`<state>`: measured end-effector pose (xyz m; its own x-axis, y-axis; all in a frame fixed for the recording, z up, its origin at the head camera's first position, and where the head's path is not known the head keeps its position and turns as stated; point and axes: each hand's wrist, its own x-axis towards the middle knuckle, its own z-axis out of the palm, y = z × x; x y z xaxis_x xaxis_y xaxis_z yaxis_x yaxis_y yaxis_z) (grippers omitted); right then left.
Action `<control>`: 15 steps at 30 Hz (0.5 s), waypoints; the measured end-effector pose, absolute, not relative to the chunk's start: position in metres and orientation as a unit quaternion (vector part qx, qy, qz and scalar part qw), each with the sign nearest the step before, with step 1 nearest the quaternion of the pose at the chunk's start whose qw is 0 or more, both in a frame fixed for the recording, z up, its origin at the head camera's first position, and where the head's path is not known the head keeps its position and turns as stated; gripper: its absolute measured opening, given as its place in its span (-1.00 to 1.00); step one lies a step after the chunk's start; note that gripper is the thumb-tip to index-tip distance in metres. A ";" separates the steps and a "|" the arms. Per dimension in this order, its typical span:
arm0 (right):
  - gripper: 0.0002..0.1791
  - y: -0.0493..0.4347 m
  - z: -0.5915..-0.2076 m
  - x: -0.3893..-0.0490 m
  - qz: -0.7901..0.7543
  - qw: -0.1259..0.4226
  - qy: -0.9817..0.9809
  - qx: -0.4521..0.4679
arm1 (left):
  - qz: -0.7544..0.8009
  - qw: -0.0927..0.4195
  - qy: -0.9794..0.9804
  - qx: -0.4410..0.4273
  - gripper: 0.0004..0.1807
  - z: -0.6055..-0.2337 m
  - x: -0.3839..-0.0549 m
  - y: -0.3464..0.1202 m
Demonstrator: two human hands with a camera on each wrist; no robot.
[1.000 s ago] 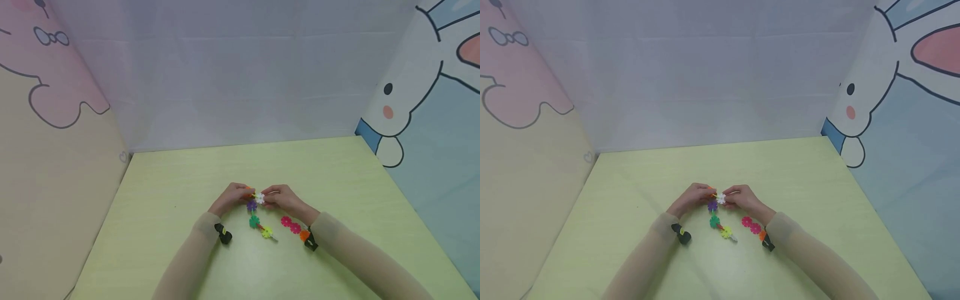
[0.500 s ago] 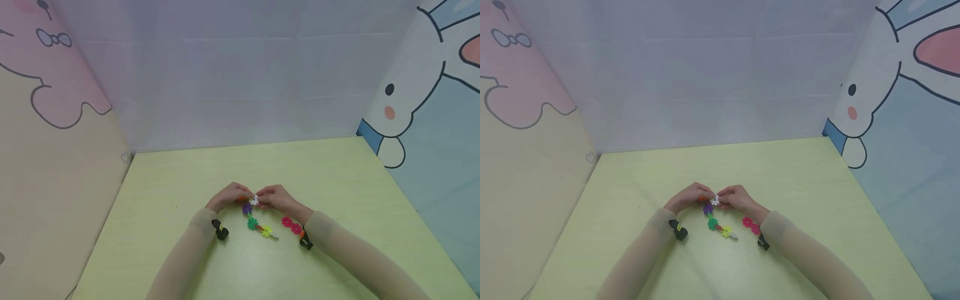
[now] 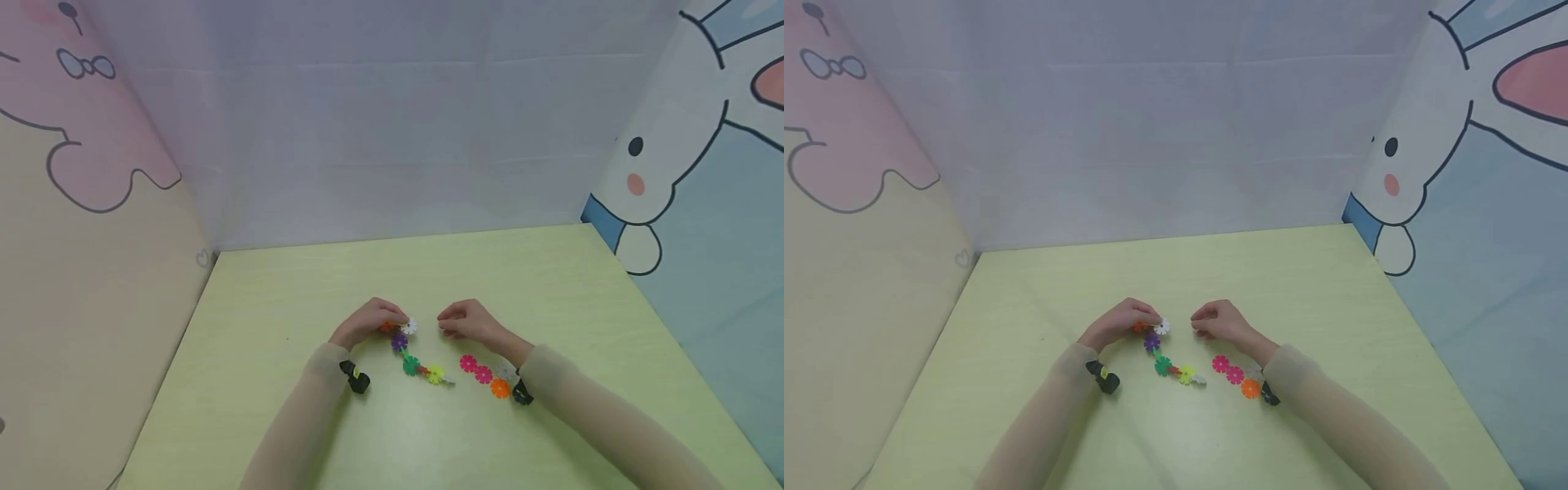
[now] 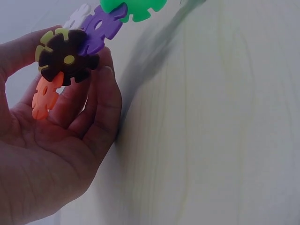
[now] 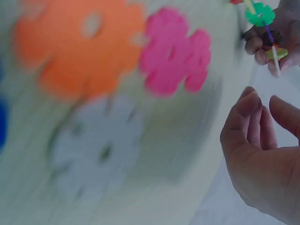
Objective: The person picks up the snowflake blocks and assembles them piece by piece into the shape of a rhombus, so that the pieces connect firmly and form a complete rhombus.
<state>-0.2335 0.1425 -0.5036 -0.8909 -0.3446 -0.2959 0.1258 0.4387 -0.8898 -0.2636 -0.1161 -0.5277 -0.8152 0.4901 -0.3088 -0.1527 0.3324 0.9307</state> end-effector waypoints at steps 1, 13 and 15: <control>-0.77 0.147 -0.505 -0.234 -0.502 0.221 0.832 -0.078 | 0.569 0.281 0.765 0.110 -0.79 -0.528 -0.264 -0.118; -0.77 0.179 -0.508 -0.230 -0.320 0.244 0.898 -0.180 | 0.589 0.259 0.761 0.082 -0.80 -0.535 -0.272 -0.129; -0.75 0.179 -0.508 -0.227 -0.307 0.249 0.901 -0.180 | 0.591 0.261 0.759 0.080 -0.81 -0.537 -0.273 -0.131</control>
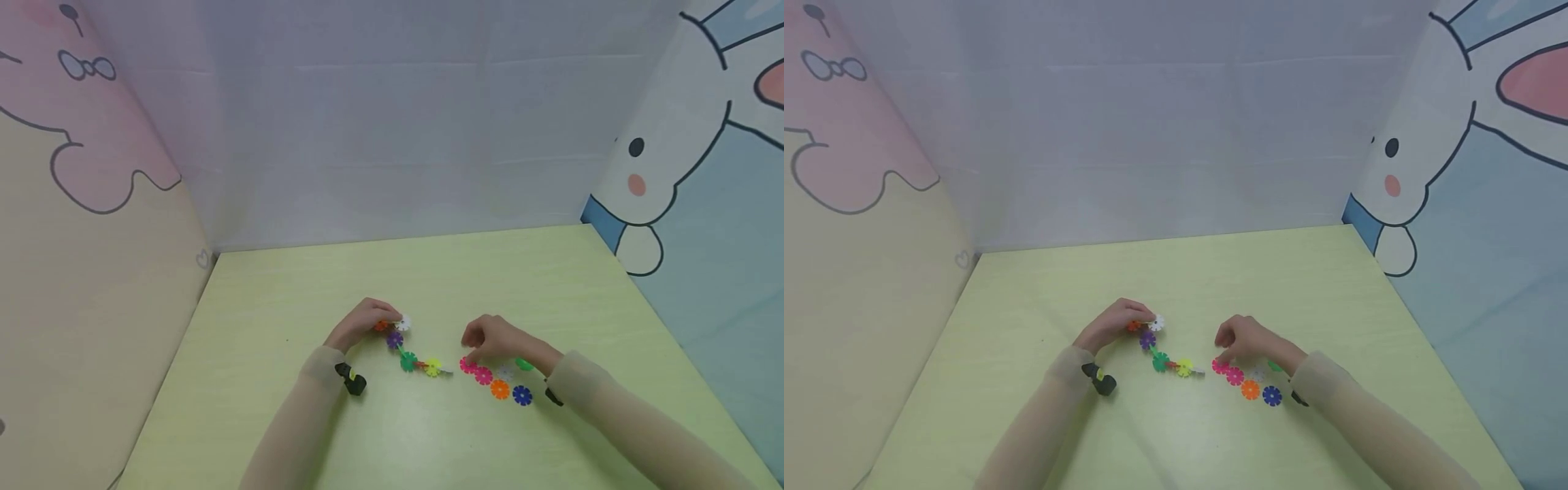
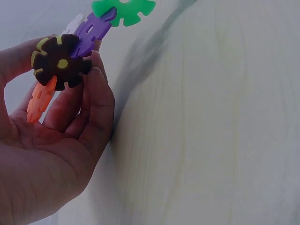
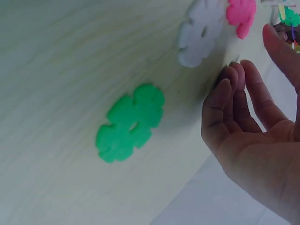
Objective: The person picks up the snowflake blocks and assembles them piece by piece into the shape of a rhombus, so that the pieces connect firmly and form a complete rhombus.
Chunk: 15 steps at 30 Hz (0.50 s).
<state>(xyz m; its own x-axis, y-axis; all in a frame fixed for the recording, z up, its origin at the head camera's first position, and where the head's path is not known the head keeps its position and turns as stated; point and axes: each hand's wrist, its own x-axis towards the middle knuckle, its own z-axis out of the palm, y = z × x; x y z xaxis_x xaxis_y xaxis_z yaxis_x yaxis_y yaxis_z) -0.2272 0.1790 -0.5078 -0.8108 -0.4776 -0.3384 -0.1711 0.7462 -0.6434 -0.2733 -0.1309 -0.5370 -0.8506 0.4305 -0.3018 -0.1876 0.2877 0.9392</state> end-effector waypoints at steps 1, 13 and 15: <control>-0.73 0.179 -0.507 -0.226 -0.302 0.250 0.901 -0.183 | 0.593 0.262 0.758 0.077 -0.80 -0.537 -0.273 -0.132; -0.71 0.172 -0.514 -0.217 -0.272 0.223 0.918 -0.182 | 0.602 0.248 0.757 0.058 -0.77 -0.538 -0.272 -0.134; -0.74 0.172 -0.514 -0.216 -0.274 0.225 0.919 -0.174 | 0.600 0.246 0.759 0.056 -0.78 -0.538 -0.272 -0.134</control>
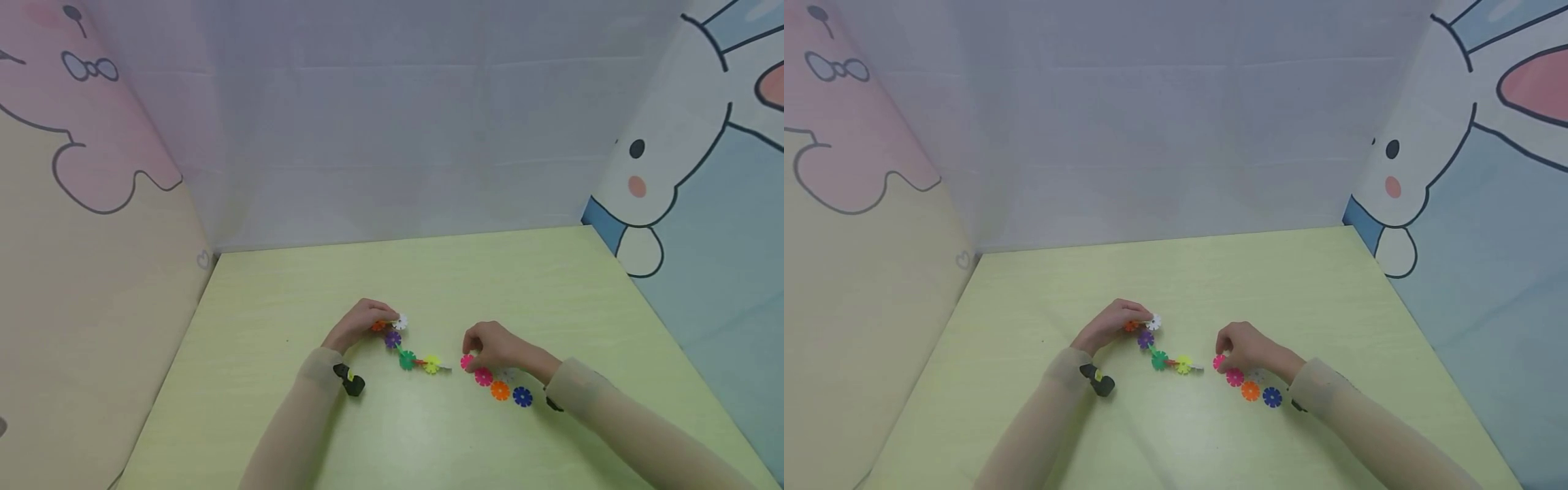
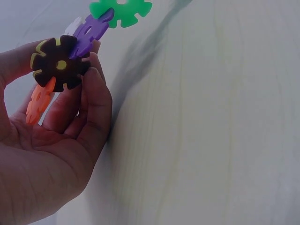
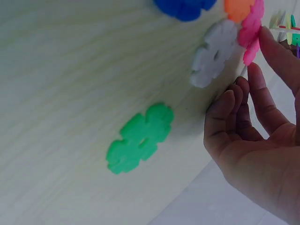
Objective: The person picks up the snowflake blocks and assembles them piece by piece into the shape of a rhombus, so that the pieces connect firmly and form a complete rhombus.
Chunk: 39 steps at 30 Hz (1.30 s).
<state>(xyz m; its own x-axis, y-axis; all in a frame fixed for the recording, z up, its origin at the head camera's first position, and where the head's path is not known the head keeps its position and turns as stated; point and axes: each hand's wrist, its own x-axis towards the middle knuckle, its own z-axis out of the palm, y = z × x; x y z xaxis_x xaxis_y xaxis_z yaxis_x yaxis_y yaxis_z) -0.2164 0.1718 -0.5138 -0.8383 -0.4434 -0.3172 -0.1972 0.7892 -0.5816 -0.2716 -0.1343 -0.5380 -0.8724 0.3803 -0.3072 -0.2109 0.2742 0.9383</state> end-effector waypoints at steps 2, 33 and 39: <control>-0.77 0.172 -0.513 -0.216 -0.276 0.224 0.919 -0.169 | 0.598 0.246 0.761 0.055 -0.79 -0.538 -0.272 -0.134; -0.83 0.160 -0.512 -0.251 -0.448 0.171 0.868 -0.131 | 0.578 0.252 0.774 0.065 -0.77 -0.540 -0.272 -0.126; -0.90 0.143 -0.512 -0.253 -0.466 0.163 0.857 -0.149 | 0.570 0.251 0.780 0.063 -0.75 -0.544 -0.273 -0.125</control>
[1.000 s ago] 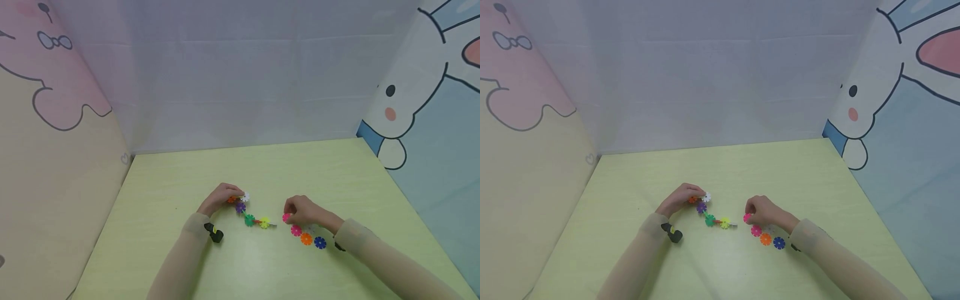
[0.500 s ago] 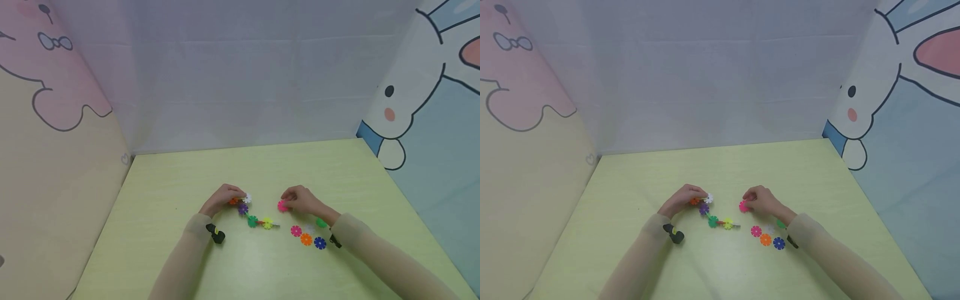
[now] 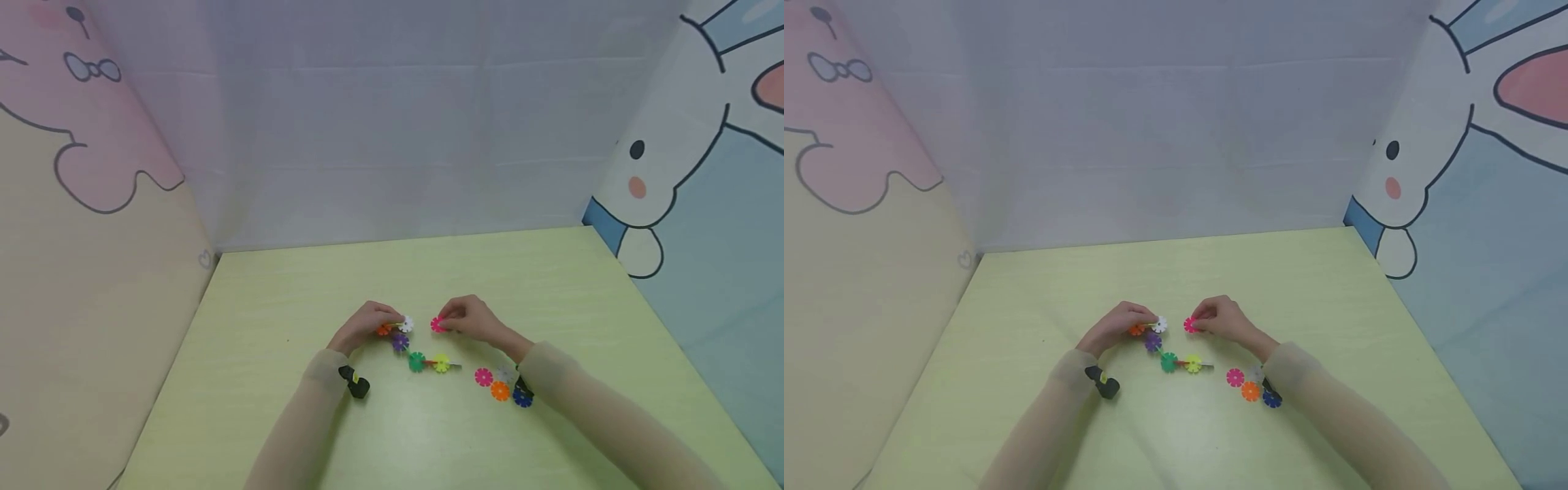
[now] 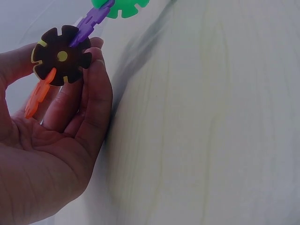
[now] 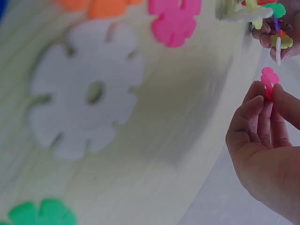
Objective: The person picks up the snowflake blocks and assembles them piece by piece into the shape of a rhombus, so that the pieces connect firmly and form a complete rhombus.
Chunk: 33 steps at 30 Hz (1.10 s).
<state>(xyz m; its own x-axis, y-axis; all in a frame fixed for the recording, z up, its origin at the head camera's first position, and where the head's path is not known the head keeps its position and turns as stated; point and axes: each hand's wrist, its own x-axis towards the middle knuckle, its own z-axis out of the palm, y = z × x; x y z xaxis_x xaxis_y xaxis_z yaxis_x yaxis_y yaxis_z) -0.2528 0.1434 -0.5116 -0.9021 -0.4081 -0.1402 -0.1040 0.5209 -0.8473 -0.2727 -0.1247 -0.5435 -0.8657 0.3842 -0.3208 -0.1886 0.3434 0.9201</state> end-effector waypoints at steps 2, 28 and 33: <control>-0.92 0.139 -0.511 -0.253 -0.467 0.158 0.856 -0.155 | 0.567 0.250 0.783 0.061 -0.75 -0.543 -0.272 -0.124; -0.94 0.117 -0.498 -0.246 -0.433 0.108 0.879 -0.170 | 0.548 0.253 0.795 0.061 -0.76 -0.522 -0.262 -0.115; -0.95 0.116 -0.495 -0.243 -0.439 0.097 0.874 -0.183 | 0.550 0.252 0.794 0.059 -0.76 -0.520 -0.261 -0.115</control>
